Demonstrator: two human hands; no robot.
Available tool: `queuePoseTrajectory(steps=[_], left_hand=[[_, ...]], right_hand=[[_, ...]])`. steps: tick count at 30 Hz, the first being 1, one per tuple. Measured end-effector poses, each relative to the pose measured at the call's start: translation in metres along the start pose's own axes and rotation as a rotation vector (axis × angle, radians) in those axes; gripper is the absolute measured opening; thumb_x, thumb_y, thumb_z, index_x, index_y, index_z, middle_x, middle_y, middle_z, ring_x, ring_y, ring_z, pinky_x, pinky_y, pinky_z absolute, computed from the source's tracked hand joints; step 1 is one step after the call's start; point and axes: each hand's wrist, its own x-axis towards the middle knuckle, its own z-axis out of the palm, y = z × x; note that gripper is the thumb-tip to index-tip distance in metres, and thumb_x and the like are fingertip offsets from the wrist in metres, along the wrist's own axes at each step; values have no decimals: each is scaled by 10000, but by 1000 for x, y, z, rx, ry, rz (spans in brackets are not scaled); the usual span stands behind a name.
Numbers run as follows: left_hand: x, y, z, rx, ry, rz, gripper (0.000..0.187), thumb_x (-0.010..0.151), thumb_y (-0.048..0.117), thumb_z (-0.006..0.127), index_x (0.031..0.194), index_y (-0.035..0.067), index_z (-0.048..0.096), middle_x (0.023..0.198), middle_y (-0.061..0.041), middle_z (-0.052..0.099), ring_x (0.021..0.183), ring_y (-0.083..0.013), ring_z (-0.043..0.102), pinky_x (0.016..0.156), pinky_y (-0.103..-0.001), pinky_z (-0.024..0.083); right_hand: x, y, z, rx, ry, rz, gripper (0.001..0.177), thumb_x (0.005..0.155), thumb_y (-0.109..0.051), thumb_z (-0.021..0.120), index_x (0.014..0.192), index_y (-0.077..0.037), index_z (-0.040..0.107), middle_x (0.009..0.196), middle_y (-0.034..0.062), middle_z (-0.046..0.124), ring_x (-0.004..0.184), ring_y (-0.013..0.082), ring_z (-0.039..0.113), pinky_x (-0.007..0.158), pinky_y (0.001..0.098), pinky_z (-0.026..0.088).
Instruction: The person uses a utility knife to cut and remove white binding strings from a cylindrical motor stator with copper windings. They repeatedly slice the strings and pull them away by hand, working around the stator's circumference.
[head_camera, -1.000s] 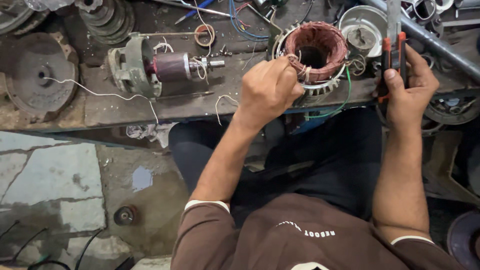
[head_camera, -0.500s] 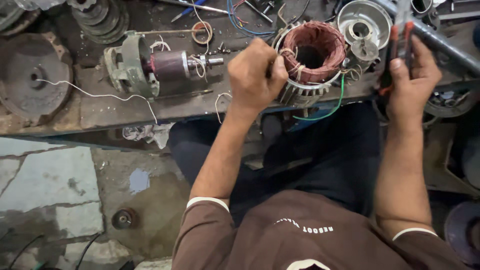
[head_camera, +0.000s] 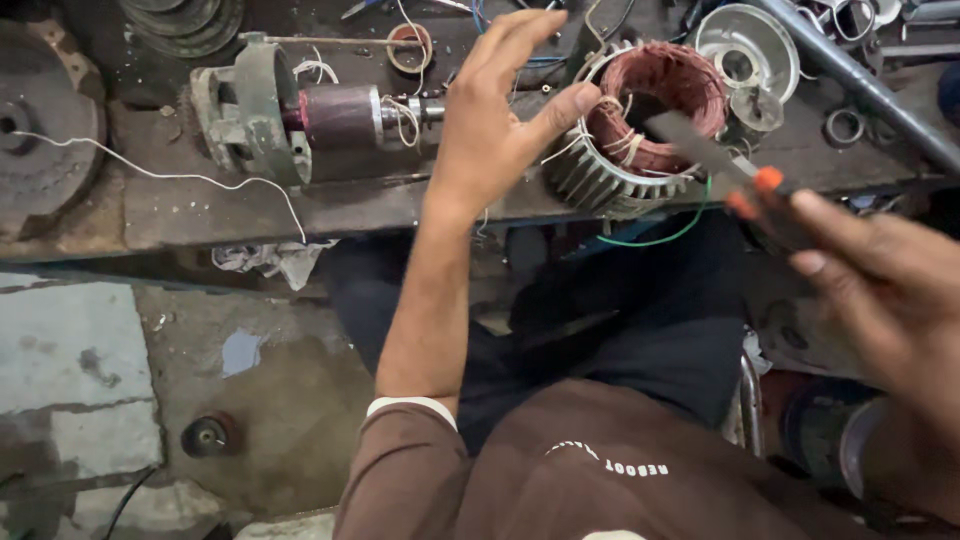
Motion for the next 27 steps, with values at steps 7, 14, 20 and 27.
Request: queuePoseTrajectory(steps=[7,14,20,27], left_hand=[[2,-7,23,-265,-130,45,602,980,370,817,1441,46,606,1539,-112,547,1444,-266,536,1233,-388,434],[-5,-14,47,-659,83,-251,562,1015,321,771,1457,17,603,1506,-163,565,1422,-245,570,1218,-383,472],[-14,17,55,-328,156,-271,681,966,409,744,1505,45,540,1617,-180,448,1537,-294,426,1298,-409,327],[-1,3,43,-229,27,-113,646,994,448,756,1484,60,593,1562,-152,514,1507,-279,464,1293,-400,357]], right_hand=[[6,-68,9,-268,50,-71,487,906,-37,757,1381,-105,672,681,109,554,501,176,497,499,338,415],[-4,-81,14,-561,-13,-159,519,940,-185,730,1452,-172,647,671,83,532,505,245,554,489,388,463],[3,-87,14,-629,28,-139,505,953,-169,731,1452,-176,654,651,65,553,484,233,555,475,378,461],[9,-74,3,-396,59,-46,436,1005,-161,662,1435,-212,615,743,65,606,530,186,583,473,345,475]])
